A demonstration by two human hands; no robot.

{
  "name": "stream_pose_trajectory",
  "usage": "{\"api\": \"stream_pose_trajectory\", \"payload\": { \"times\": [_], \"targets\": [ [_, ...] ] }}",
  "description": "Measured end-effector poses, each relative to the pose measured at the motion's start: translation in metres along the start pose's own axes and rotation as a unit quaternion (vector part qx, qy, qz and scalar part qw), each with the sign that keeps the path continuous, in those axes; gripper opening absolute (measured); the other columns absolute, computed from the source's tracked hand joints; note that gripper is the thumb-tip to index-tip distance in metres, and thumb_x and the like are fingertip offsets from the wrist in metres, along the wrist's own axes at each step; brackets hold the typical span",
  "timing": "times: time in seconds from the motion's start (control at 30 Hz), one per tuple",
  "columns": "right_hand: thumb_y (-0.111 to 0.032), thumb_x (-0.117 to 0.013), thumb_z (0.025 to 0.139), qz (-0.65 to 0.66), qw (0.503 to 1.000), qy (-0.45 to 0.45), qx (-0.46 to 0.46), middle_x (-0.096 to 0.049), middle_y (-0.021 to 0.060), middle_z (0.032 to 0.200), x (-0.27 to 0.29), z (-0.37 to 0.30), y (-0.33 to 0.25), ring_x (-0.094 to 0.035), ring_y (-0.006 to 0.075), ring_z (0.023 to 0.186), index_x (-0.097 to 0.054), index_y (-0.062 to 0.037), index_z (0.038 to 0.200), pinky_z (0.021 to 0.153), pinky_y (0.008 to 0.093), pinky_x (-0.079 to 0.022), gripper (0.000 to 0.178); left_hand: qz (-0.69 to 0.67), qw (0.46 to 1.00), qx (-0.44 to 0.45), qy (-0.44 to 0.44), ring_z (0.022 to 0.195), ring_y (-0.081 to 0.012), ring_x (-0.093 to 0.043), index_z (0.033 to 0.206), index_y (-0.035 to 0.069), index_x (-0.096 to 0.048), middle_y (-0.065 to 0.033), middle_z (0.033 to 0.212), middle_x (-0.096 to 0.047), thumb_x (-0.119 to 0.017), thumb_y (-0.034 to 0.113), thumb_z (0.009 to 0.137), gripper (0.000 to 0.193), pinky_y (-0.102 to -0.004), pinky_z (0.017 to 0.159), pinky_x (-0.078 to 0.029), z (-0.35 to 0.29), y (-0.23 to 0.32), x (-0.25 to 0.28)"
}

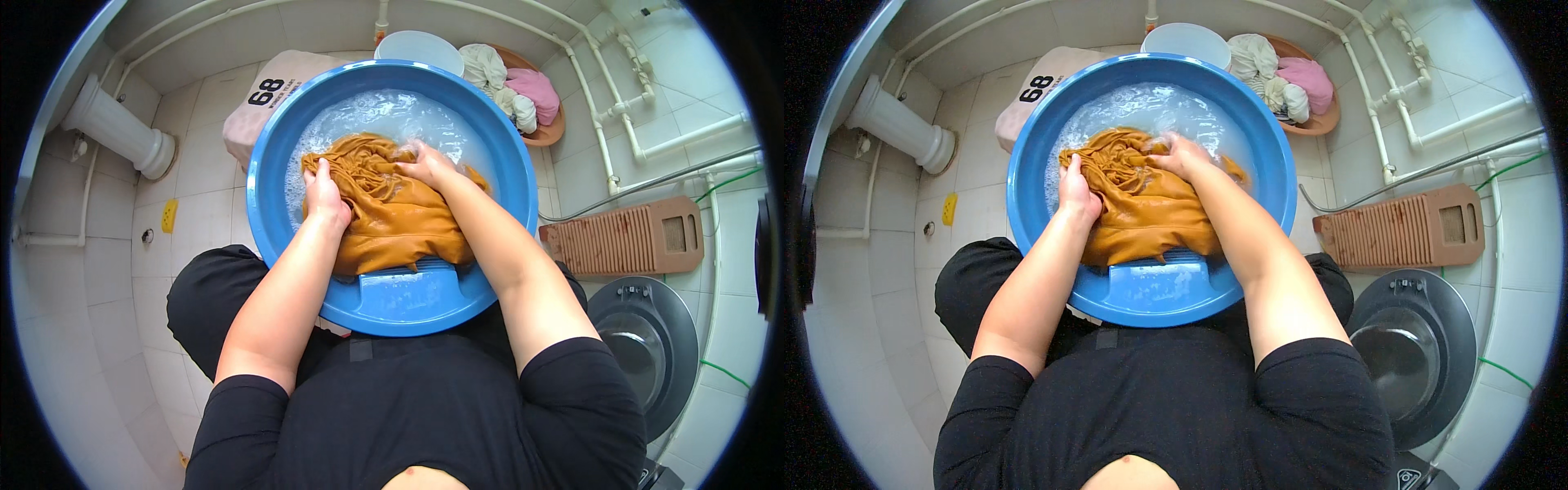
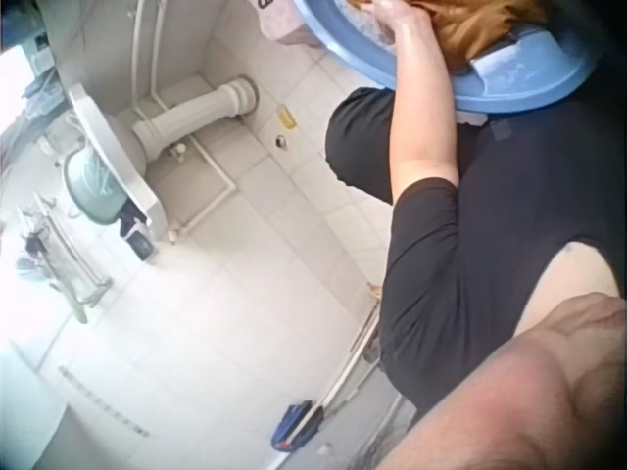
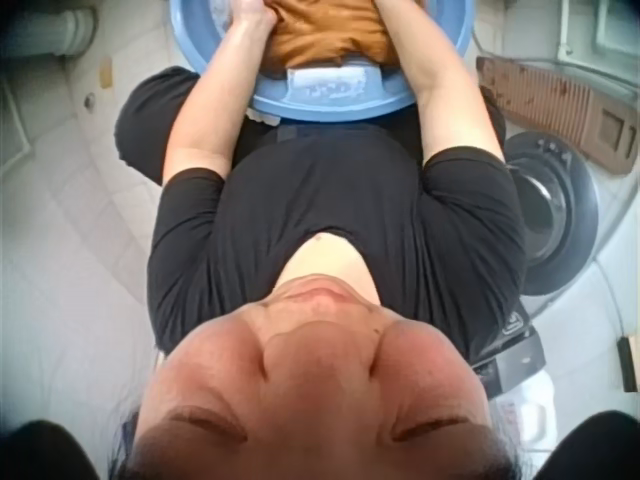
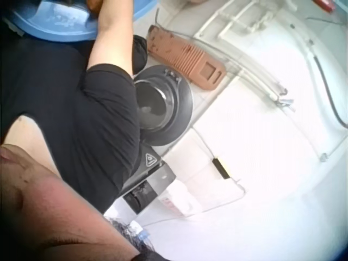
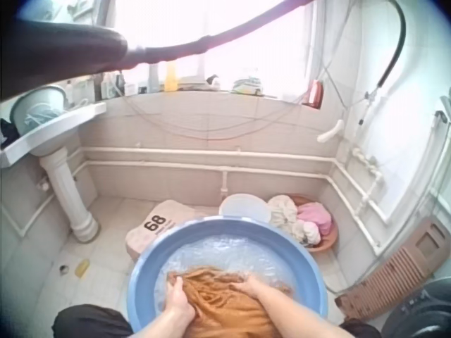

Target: The person hand-washes a white cloth and then a mustard-yellow cloth in a blue basin filled with soapy water. They scrub the items against the basin's textured bottom, rinse them, and wring out the excess water.

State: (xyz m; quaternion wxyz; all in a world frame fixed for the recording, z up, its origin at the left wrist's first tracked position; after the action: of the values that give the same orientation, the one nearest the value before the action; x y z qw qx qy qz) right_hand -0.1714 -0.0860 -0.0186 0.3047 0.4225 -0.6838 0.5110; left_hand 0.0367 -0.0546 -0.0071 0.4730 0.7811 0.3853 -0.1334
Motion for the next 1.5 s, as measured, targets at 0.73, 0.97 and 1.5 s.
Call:
{"api": "stream_pose_trajectory", "payload": {
  "times": [0.73, 0.97, 1.5],
  "targets": [
    [-0.030, -0.061, 0.069, 0.213, 0.902, 0.305, 0.219, -0.063, 0.0128, 0.075, 0.014, -0.068, -0.125, -0.062, 0.0296, 0.067, -0.066, -0.0118, 0.077, 0.060, 0.0362, -0.050, 0.021, 0.048, 0.974, 0.183, -0.128, 0.100, -0.0180, -0.055, 0.111, 0.009, -0.053, -0.0070, 0.111, -0.056, -0.043, 0.039, 0.088, 0.039, -0.0340, 0.083, -0.048, -0.038, 0.000, -0.023],
    [-0.033, -0.058, 0.072, 0.197, 0.914, 0.251, 0.249, -0.064, 0.0141, 0.077, 0.007, -0.092, -0.137, -0.062, 0.0310, 0.070, -0.067, -0.0153, 0.088, 0.063, 0.0371, -0.050, 0.026, 0.031, 0.977, 0.123, -0.170, 0.085, -0.0199, -0.058, 0.103, 0.008, -0.056, -0.0084, 0.094, -0.058, -0.049, 0.042, 0.086, 0.038, -0.0332, 0.070, -0.049, -0.010, -0.021, -0.001],
    [-0.053, -0.058, 0.076, -0.022, 0.993, 0.035, -0.112, -0.040, 0.0223, 0.131, 0.020, -0.047, 0.064, -0.038, 0.0325, 0.123, -0.043, -0.0056, 0.128, 0.100, 0.0387, -0.034, 0.072, 0.613, 0.704, -0.336, 0.124, 0.123, -0.0370, -0.030, 0.117, 0.004, -0.047, -0.0201, 0.132, -0.031, -0.067, 0.022, 0.072, 0.052, -0.0425, 0.102, -0.027, -0.008, 0.060, 0.007]
  ]
}}
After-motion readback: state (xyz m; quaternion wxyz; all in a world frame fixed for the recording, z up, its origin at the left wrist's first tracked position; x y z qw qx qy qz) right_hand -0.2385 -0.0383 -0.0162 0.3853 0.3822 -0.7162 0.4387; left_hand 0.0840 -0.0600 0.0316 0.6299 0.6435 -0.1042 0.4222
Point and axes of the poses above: each hand's wrist, its own z-axis towards the middle knuckle, its own x-axis out of the back of the hand, y = z × x, the point moved 4 cm from there along z, towards the middle knuckle
